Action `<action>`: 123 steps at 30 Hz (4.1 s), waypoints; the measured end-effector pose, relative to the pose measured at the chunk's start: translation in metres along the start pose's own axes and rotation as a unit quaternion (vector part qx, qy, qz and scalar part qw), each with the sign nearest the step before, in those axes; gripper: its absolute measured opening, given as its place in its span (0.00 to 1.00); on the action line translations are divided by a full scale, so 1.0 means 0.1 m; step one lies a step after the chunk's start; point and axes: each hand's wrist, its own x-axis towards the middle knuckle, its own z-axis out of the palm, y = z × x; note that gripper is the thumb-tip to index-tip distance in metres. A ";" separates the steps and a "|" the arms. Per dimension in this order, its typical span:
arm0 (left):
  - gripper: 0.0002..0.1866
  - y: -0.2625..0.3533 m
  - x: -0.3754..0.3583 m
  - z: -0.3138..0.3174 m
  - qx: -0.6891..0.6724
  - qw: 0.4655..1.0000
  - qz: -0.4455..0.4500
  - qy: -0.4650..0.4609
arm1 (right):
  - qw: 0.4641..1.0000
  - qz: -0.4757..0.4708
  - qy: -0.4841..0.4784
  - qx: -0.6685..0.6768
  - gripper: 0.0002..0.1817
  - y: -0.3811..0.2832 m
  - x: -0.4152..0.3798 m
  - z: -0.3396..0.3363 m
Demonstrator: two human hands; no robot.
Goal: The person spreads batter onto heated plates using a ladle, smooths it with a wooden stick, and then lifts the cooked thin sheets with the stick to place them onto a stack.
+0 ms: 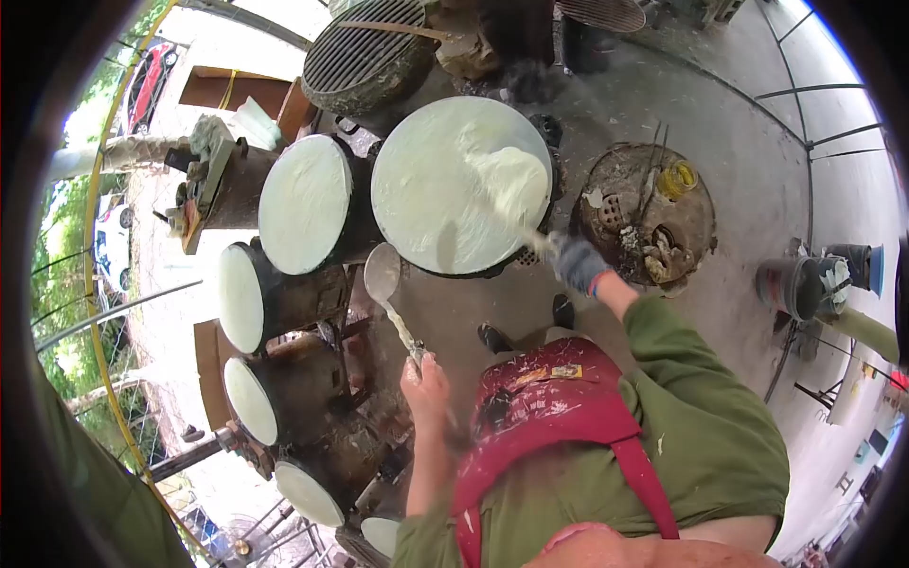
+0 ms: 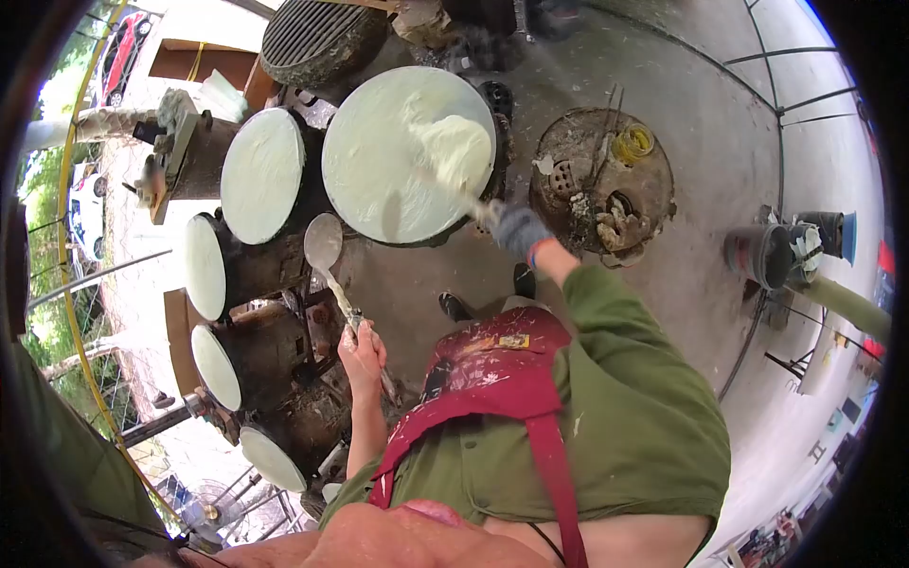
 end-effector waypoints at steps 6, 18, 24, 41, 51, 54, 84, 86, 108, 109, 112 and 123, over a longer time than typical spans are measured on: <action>0.10 0.19 -0.07 0.15 0.017 0.999 -0.045 0.003 | 0.998 0.023 -0.021 -0.046 0.25 0.88 0.48 0.00; 0.10 0.26 -0.15 0.24 0.023 0.997 -0.059 0.046 | 0.977 -0.173 0.125 -0.006 0.27 0.01 1.02 -0.55; 0.12 0.41 0.28 0.45 -0.017 0.998 -0.046 -0.030 | 0.798 0.224 0.039 0.558 0.16 0.91 -0.04 0.02; 0.11 0.63 2.62 1.37 -0.010 0.941 -0.057 -0.333 | 0.780 0.247 0.110 0.564 0.12 0.12 -0.33 0.38; 0.09 0.49 1.81 1.16 -0.233 0.907 -0.243 -0.252 | 0.621 0.293 0.098 0.720 0.11 0.07 -0.17 1.24; 0.09 0.31 1.66 1.42 -0.355 0.853 -0.265 -0.276 | 0.732 0.282 0.025 0.620 0.12 -0.74 -0.36 0.78; 0.14 -0.31 -0.17 -4.45 -0.489 0.872 -0.001 -0.008 | 0.974 -0.100 -0.168 -0.115 0.22 -2.85 -0.17 2.06; 0.14 -0.52 -0.38 -4.92 -0.506 0.862 0.020 0.032 | 0.941 -0.234 -0.146 -0.197 0.22 -3.56 -0.08 2.59; 0.22 -0.72 -2.25 -5.12 -0.712 0.284 0.404 0.499 | 0.626 -0.539 -0.531 -0.189 0.31 -9.39 -0.55 7.64; 0.21 -0.57 -2.30 -5.13 -0.708 0.266 0.435 0.487 | 0.609 -0.499 -0.586 -0.192 0.34 -9.59 -0.72 7.82; 0.20 -0.56 -2.42 -4.98 -0.685 0.215 0.429 0.549 | 0.645 -0.445 -0.615 -0.086 0.36 -9.91 -1.13 8.54; 0.14 -0.88 -3.48 -5.03 -0.592 0.178 0.226 0.753 | 0.554 -0.608 -0.552 -0.134 0.13 -11.18 -3.21 8.01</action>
